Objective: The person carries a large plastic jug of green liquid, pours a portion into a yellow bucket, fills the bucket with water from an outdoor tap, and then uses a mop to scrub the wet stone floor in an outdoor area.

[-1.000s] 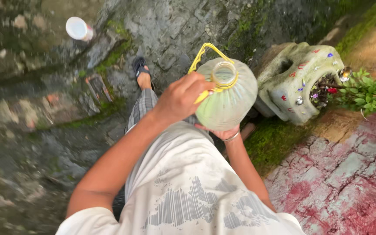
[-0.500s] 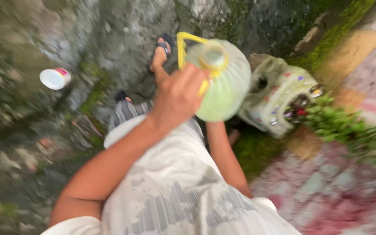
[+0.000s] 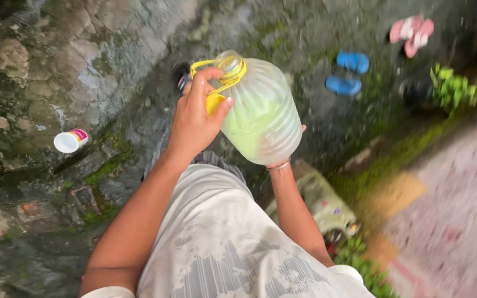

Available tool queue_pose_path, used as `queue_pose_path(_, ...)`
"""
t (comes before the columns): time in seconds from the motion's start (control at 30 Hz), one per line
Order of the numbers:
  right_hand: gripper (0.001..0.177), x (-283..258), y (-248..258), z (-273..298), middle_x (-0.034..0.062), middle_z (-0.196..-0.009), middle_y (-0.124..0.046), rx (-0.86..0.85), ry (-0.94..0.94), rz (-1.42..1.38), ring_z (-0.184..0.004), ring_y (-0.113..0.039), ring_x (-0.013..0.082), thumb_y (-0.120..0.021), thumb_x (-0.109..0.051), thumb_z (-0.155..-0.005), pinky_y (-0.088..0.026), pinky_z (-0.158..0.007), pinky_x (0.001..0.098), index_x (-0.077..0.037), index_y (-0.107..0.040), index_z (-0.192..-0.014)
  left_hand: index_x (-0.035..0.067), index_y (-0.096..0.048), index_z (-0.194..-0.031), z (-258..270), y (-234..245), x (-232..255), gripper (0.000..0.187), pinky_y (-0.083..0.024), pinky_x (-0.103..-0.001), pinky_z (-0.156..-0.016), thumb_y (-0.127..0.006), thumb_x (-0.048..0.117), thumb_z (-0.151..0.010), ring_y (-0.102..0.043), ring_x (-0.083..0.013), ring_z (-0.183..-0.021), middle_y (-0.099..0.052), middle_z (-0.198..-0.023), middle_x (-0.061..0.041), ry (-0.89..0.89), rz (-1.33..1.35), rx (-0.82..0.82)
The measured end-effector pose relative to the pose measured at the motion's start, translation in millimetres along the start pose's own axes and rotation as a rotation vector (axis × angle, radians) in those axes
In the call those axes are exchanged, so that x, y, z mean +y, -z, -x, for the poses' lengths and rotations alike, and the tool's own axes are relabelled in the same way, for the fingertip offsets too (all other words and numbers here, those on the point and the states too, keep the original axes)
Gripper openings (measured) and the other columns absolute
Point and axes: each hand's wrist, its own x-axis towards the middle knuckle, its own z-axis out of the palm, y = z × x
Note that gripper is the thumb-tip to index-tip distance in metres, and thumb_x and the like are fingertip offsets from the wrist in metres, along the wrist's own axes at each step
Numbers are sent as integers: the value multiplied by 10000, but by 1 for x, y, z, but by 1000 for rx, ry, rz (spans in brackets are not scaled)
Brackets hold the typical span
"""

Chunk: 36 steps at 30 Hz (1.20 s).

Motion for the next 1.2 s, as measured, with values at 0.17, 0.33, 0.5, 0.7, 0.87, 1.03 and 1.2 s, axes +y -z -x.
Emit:
queue_pose_path(0.17,778,-58,-35,-87,94,-1591,-427,10,-65,-42,-1452,-423,311,-474,-650,-972,-341,-1211,515,-152,-392,-1565,108,-431,-1448,-91,-17,-33,617,-533,-435,-764,-739,158,-916,-697,-328,-856,-664,-909,-118,303,81,94)
queue_pose_path(0.33,858,-117,-68,-170,91,-1627,-403,25,-95,-67,-1481,-398,325,-452,-723,-944,-314,-1231,536,-166,-374,-1592,158,-482,-1432,-198,-33,-57,613,-466,-567,-907,-792,189,-904,-721,-353,-808,-716,-855,-108,179,-216,82)
queue_pose_path(0.5,938,-186,-96,-248,87,-1662,-378,69,-79,-56,-1509,-373,339,-429,-796,-916,-288,-1251,557,-180,-355,-1620,150,-472,-1431,-294,-49,-68,591,-534,-473,-741,-766,213,-922,-720,-393,-887,-718,-943,-150,375,-50,70)
queue_pose_path(0.7,864,-282,-96,-380,100,-1642,-360,205,-73,306,-1494,-410,335,-433,-727,-993,-274,-1240,550,-133,-371,-1618,139,-562,-1312,-403,-78,-114,495,-557,-442,-748,-788,185,-874,-718,-373,-857,-700,-946,-165,390,-4,256)
queue_pose_path(0.87,856,-315,-105,-489,35,-1614,-460,255,-234,200,-1456,-420,302,-345,-799,-992,-330,-1234,516,-187,-433,-1584,133,-568,-1283,-488,-87,-150,469,-559,-416,-742,-801,194,-881,-722,-343,-858,-706,-967,-146,461,-49,354)
queue_pose_path(1.03,882,-364,-180,-557,76,-1585,-486,216,-321,253,-1437,-456,332,-329,-793,-950,-348,-1201,542,-176,-437,-1571,142,-532,-1329,-566,-75,-197,510,-548,-413,-723,-778,209,-887,-719,-314,-796,-692,-863,-129,555,83,350)
queue_pose_path(1.2,889,-371,-193,-637,88,-1600,-461,191,-375,252,-1446,-453,345,-334,-791,-964,-348,-1213,550,-159,-419,-1583,141,-513,-1330,-625,-72,-237,524,-549,-458,-733,-794,203,-893,-724,-365,-852,-719,-931,-142,574,62,381)
